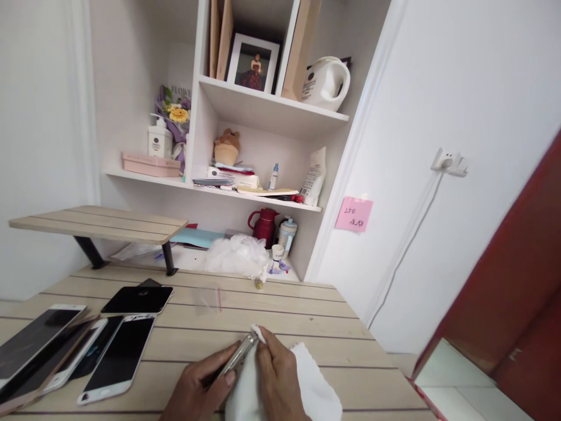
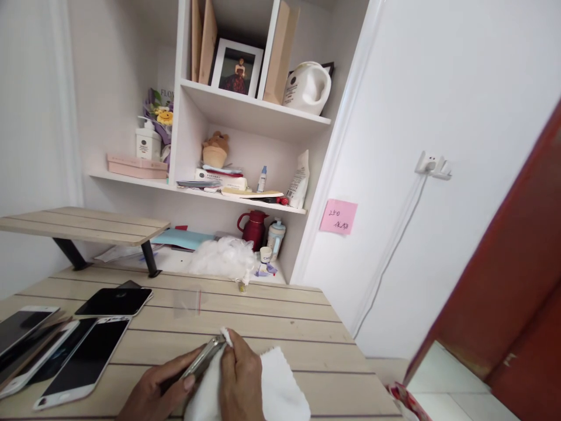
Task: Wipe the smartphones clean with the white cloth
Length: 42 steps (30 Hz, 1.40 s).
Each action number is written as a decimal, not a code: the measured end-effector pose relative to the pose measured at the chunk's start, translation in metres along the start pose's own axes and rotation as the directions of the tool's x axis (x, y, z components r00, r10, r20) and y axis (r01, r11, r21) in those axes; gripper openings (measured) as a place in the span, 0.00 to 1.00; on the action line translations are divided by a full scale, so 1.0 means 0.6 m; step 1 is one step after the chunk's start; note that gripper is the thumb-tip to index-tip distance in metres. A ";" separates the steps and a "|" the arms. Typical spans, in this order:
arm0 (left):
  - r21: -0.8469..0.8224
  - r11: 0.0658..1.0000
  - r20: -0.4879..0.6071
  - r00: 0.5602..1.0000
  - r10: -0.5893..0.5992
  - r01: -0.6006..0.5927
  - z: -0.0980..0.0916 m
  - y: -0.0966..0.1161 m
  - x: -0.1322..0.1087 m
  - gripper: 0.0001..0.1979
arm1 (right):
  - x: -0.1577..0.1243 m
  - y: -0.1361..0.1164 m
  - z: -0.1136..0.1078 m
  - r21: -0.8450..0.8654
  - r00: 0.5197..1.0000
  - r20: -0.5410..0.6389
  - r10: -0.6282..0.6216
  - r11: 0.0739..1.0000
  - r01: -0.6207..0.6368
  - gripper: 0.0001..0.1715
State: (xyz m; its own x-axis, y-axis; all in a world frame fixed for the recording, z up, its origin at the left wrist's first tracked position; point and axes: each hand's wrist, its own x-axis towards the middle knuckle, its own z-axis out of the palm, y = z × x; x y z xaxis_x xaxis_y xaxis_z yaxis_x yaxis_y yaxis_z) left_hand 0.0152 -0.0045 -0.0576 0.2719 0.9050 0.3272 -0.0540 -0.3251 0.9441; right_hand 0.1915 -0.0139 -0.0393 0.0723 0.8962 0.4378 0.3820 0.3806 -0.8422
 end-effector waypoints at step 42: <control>0.079 0.994 -0.131 0.989 -0.063 0.074 -0.013 -0.022 -0.020 0.16 | -0.032 0.028 0.031 -0.479 0.773 0.146 -0.617 0.640 0.601 0.26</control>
State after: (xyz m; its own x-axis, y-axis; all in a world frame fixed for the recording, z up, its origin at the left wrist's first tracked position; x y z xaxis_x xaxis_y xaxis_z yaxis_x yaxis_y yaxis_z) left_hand 0.0051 -0.0087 -0.0738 0.1465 0.9518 0.2694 0.0426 -0.2781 0.9596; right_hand 0.1796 -0.0204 -0.0676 -0.3144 0.4915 0.8121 0.7293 0.6727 -0.1248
